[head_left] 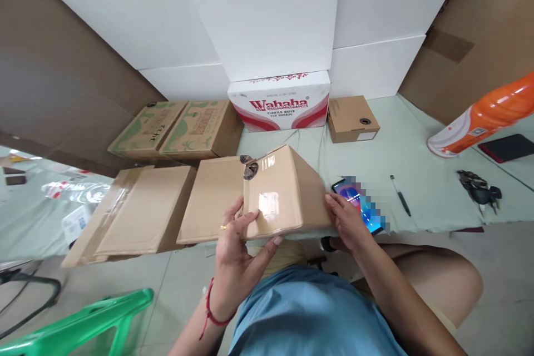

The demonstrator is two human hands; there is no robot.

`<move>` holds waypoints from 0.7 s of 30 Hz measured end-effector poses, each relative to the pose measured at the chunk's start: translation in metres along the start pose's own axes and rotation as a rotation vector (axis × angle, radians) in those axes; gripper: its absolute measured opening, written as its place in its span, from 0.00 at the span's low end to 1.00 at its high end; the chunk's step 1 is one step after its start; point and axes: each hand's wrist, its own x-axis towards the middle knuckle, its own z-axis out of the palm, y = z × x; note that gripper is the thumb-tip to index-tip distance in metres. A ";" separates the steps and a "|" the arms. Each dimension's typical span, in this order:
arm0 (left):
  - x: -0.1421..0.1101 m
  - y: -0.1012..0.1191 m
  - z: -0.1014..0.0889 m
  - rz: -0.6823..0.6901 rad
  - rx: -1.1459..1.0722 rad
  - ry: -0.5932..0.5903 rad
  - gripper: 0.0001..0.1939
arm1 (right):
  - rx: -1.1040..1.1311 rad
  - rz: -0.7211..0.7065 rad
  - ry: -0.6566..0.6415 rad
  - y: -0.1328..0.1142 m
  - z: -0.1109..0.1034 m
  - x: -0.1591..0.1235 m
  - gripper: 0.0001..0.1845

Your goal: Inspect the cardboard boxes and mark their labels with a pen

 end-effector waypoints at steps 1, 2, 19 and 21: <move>0.000 -0.002 -0.003 0.007 -0.058 0.012 0.24 | 0.025 0.016 -0.013 0.000 0.000 -0.001 0.32; 0.001 -0.004 -0.007 0.015 -0.117 0.021 0.25 | 0.041 0.034 -0.045 -0.002 -0.001 -0.003 0.33; 0.000 0.000 0.027 -0.035 -0.158 -0.321 0.15 | -0.196 -0.403 0.630 -0.147 -0.107 0.011 0.35; -0.003 -0.001 0.027 -0.011 -0.105 -0.361 0.10 | -0.252 -0.413 0.707 -0.173 -0.116 0.038 0.33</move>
